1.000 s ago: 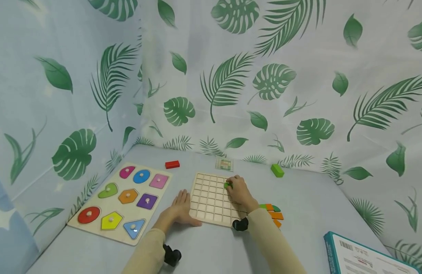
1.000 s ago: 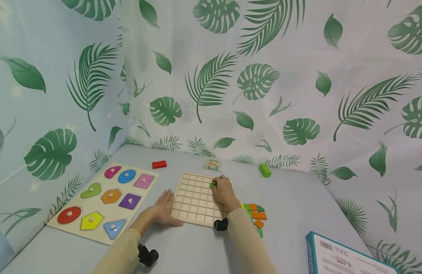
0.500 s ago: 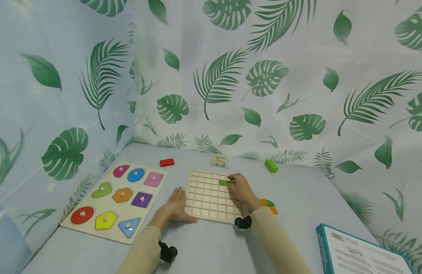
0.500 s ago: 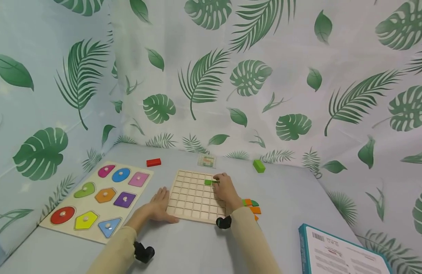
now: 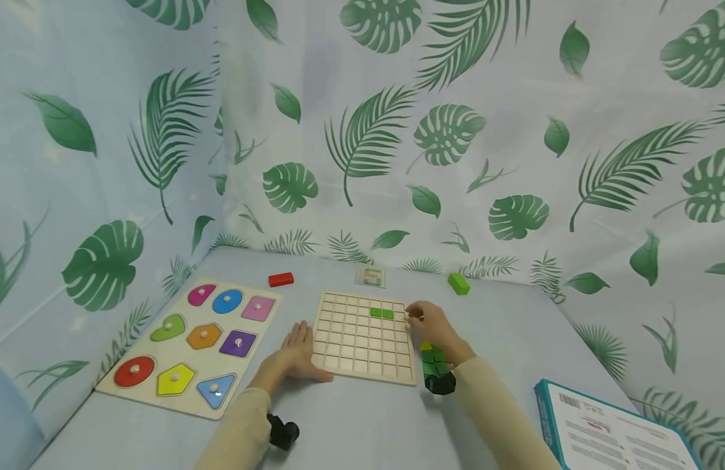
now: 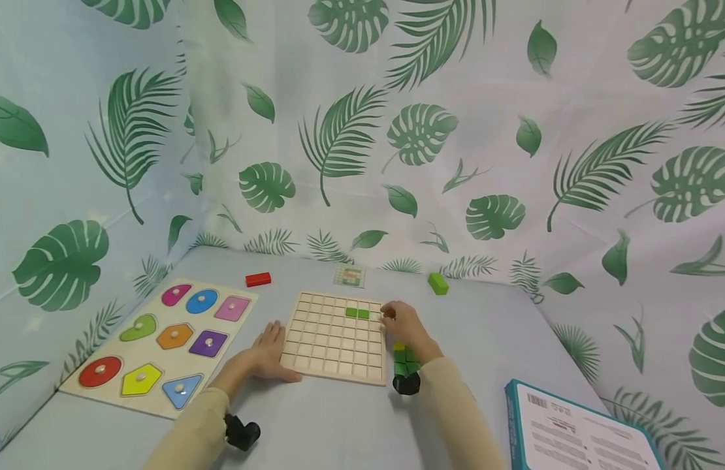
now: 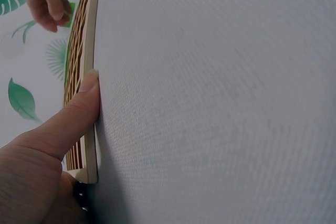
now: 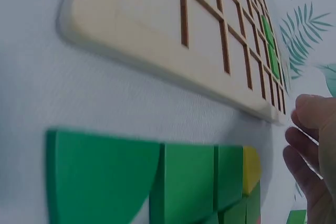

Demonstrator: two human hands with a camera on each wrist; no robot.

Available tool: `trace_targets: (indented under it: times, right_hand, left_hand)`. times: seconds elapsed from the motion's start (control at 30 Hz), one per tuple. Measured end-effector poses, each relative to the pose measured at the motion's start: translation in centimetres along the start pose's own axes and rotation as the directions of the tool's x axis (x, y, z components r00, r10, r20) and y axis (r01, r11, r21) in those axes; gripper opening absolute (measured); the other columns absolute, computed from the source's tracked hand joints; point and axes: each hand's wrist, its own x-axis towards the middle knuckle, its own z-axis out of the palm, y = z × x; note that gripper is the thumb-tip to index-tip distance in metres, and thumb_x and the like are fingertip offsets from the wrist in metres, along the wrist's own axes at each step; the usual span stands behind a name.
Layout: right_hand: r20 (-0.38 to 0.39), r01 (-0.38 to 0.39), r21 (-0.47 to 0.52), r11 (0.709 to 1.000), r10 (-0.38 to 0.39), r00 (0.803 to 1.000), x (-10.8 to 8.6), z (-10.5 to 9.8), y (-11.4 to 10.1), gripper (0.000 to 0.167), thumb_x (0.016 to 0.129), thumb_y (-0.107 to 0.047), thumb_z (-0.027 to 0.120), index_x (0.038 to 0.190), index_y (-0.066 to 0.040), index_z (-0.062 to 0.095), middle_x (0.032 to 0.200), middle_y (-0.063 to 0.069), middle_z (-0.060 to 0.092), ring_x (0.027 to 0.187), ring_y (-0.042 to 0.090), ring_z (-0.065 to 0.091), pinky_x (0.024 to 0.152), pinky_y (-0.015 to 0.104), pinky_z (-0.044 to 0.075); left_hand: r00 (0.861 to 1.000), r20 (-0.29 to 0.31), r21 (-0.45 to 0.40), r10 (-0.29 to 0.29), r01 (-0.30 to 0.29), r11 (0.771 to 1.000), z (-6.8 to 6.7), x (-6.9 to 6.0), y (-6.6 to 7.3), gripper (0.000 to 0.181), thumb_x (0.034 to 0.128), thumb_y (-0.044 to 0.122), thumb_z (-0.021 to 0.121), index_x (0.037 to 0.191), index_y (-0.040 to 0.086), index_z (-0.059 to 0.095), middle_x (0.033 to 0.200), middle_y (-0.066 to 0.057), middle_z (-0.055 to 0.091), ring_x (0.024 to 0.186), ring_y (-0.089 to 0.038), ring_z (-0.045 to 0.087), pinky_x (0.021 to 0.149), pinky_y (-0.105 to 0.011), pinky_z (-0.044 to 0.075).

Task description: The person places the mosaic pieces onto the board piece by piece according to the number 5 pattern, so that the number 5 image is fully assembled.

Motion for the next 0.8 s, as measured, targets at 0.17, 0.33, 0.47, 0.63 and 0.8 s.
trace_targets:
  times: [0.17, 0.33, 0.47, 0.63, 0.8]
  right_hand:
    - [0.051, -0.010, -0.008, 1.000, 0.011, 0.999, -0.7, -1.0, 0.6, 0.014, 0.090, -0.004, 0.061, 0.102, -0.001, 0.066, 0.093, 0.007, 0.066, 0.083, 0.019, 0.061, 0.068, 0.031, 0.052]
    - [0.083, -0.019, -0.051, 0.999, 0.023, 0.996, -1.6, -1.8, 1.2, 0.010, 0.087, -0.004, 0.064, 0.097, -0.003, 0.068, 0.088, 0.002, 0.065, 0.081, 0.017, 0.060, 0.071, 0.032, 0.052]
    - [0.094, -0.034, -0.060, 0.998, 0.040, 0.995, -2.2, -2.4, 1.6, 0.011, 0.087, -0.005, 0.065, 0.098, -0.005, 0.068, 0.089, 0.001, 0.065, 0.083, 0.016, 0.060, 0.076, 0.035, 0.052]
    - [0.098, -0.015, -0.075, 0.997, 0.022, 0.995, -2.8, -3.1, 2.1, 0.012, 0.087, -0.002, 0.064, 0.098, -0.004, 0.068, 0.089, 0.002, 0.065, 0.083, 0.017, 0.061, 0.078, 0.037, 0.052]
    - [0.102, -0.032, -0.094, 0.995, 0.041, 0.994, -3.5, -3.4, 2.4, 0.011, 0.086, -0.003, 0.066, 0.096, -0.004, 0.068, 0.085, 0.001, 0.064, 0.080, 0.016, 0.059, 0.077, 0.036, 0.052]
  left_hand:
    - [1.000, 0.006, 0.009, 0.002, -0.002, 1.000, -0.5, -0.3, 0.3, 0.112, 0.0744, 0.045, 0.076, 0.144, -0.014, 0.011, 0.152, -0.031, 0.003, 0.141, -0.040, -0.001, 0.114, -0.047, 0.005]
    - [1.000, -0.009, 0.022, 0.010, -0.009, 1.000, -0.4, -0.5, 0.3, 0.113, 0.0728, 0.046, 0.077, 0.143, -0.015, 0.013, 0.151, -0.032, 0.005, 0.140, -0.042, 0.001, 0.113, -0.049, 0.007]
    - [1.000, -0.017, 0.023, 0.010, -0.009, 1.000, -0.3, -0.5, 0.2, 0.114, 0.0720, 0.046, 0.077, 0.143, -0.015, 0.013, 0.151, -0.033, 0.006, 0.140, -0.042, 0.002, 0.113, -0.049, 0.008]
    - [1.000, -0.015, 0.014, 0.004, -0.004, 1.000, -0.3, -0.4, 0.3, 0.114, 0.0721, 0.048, 0.077, 0.143, -0.015, 0.013, 0.151, -0.032, 0.005, 0.140, -0.042, 0.002, 0.113, -0.049, 0.008]
    - [1.000, -0.016, 0.003, 0.008, -0.008, 1.000, 0.0, -0.1, 0.0, 0.114, 0.0719, 0.046, 0.078, 0.143, -0.015, 0.013, 0.151, -0.032, 0.006, 0.141, -0.042, 0.002, 0.113, -0.048, 0.007]
